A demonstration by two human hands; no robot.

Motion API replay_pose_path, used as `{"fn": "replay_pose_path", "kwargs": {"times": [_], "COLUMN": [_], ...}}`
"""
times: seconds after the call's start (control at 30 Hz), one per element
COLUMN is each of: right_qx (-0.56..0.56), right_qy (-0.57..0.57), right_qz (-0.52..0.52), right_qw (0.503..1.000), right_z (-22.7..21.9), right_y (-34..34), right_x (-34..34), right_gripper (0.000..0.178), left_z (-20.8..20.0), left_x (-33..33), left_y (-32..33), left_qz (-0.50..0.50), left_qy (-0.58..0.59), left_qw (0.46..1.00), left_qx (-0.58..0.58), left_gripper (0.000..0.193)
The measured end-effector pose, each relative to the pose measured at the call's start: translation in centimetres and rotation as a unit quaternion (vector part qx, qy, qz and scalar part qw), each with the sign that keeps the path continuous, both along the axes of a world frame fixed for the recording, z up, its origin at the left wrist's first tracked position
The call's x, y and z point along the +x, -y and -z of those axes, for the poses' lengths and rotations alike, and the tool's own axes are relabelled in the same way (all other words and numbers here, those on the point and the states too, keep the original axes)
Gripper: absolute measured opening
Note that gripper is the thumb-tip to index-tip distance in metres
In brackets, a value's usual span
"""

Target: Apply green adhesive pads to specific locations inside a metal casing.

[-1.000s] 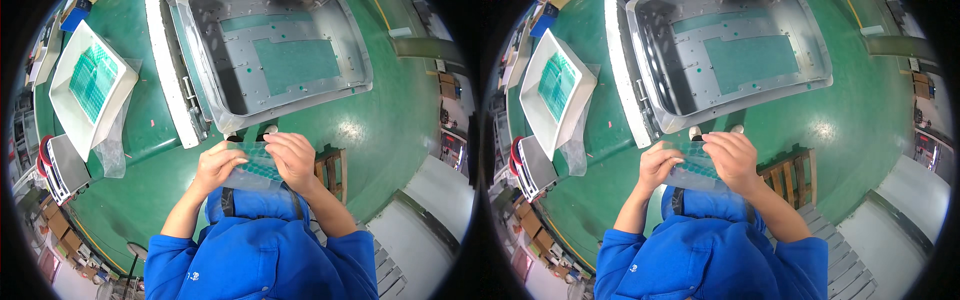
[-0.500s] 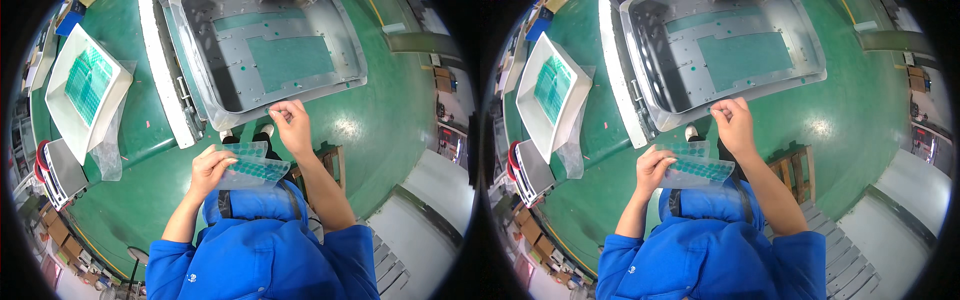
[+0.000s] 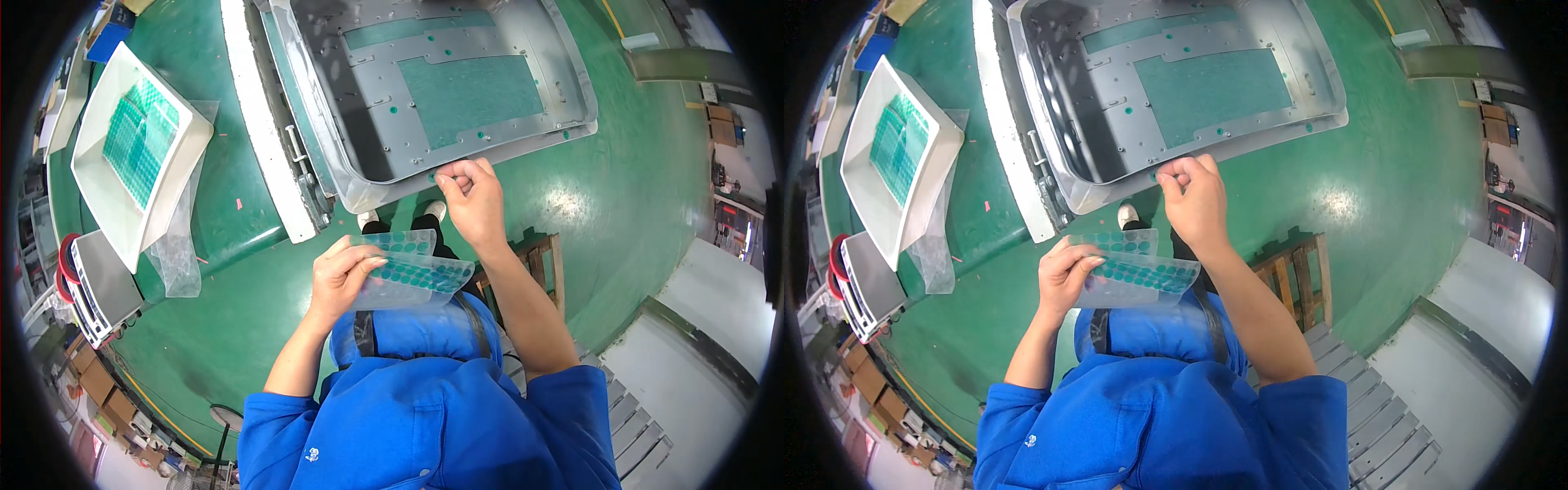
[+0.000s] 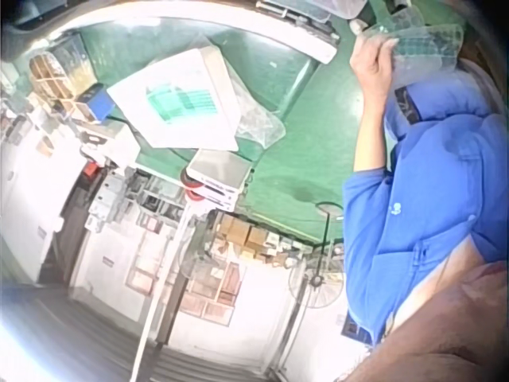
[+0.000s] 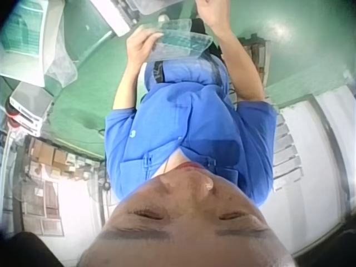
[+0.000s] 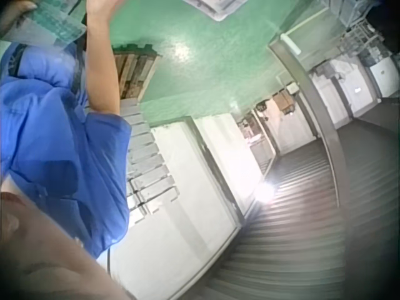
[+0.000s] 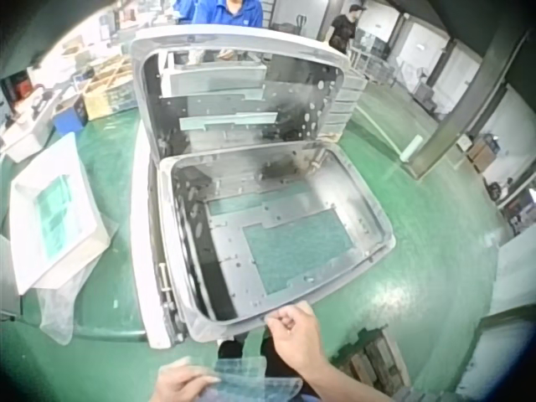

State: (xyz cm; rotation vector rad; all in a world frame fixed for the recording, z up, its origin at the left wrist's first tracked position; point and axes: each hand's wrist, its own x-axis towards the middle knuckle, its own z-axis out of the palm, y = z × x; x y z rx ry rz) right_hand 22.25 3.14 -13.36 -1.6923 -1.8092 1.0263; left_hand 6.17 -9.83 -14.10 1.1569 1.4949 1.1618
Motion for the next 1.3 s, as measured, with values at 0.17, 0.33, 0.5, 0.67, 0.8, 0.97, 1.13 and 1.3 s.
{"fn": "replay_pose_path", "kwargs": {"times": [0.17, 0.33, 0.5, 0.67, 0.8, 0.97, 1.13, 1.3], "right_qx": [0.009, 0.037, 0.0, 0.13, 0.35, 0.397, 0.445, 0.243], "right_qy": [0.017, 0.008, -0.003, -0.078, 0.194, 0.273, 0.208, 0.266], "right_qz": [0.001, -0.008, 0.022, -0.004, -0.195, -0.295, -0.231, -0.359], "right_qw": [1.0, 0.999, 1.0, 0.988, 0.896, 0.825, 0.84, 0.861], "right_z": [-0.2, -0.4, -0.9, 0.1, 0.6, -0.1, -3.5, -3.4], "right_y": [0.1, 0.1, 0.1, 1.1, 2.1, 2.2, -1.0, -9.0], "right_x": [-0.1, -0.3, -0.4, -0.2, 0.4, 2.0, 4.6, 7.0], "right_gripper": [0.006, 0.008, 0.01, 0.016, 0.032, 0.041, 0.042, 0.037], "left_z": [0.1, 0.0, -0.3, -0.6, -0.1, -0.8, -0.7, -0.7], "left_x": [0.1, 0.2, 0.2, -0.3, -0.9, -2.0, -4.2, -5.6], "left_y": [0.0, 0.0, -0.2, 0.0, 1.0, 1.9, 3.1, 3.5], "left_qz": [-0.001, 0.001, 0.005, 0.003, -0.016, -0.065, -0.129, -0.292], "left_qy": [0.014, 0.007, -0.013, -0.04, -0.042, -0.028, -0.1, 0.012], "left_qw": [1.0, 1.0, 1.0, 0.999, 0.999, 0.997, 0.985, 0.956], "left_qx": [-0.003, 0.0, 0.019, 0.036, 0.025, 0.007, 0.05, 0.006], "left_gripper": [0.006, 0.006, 0.006, 0.007, 0.006, 0.006, 0.004, 0.006]}}
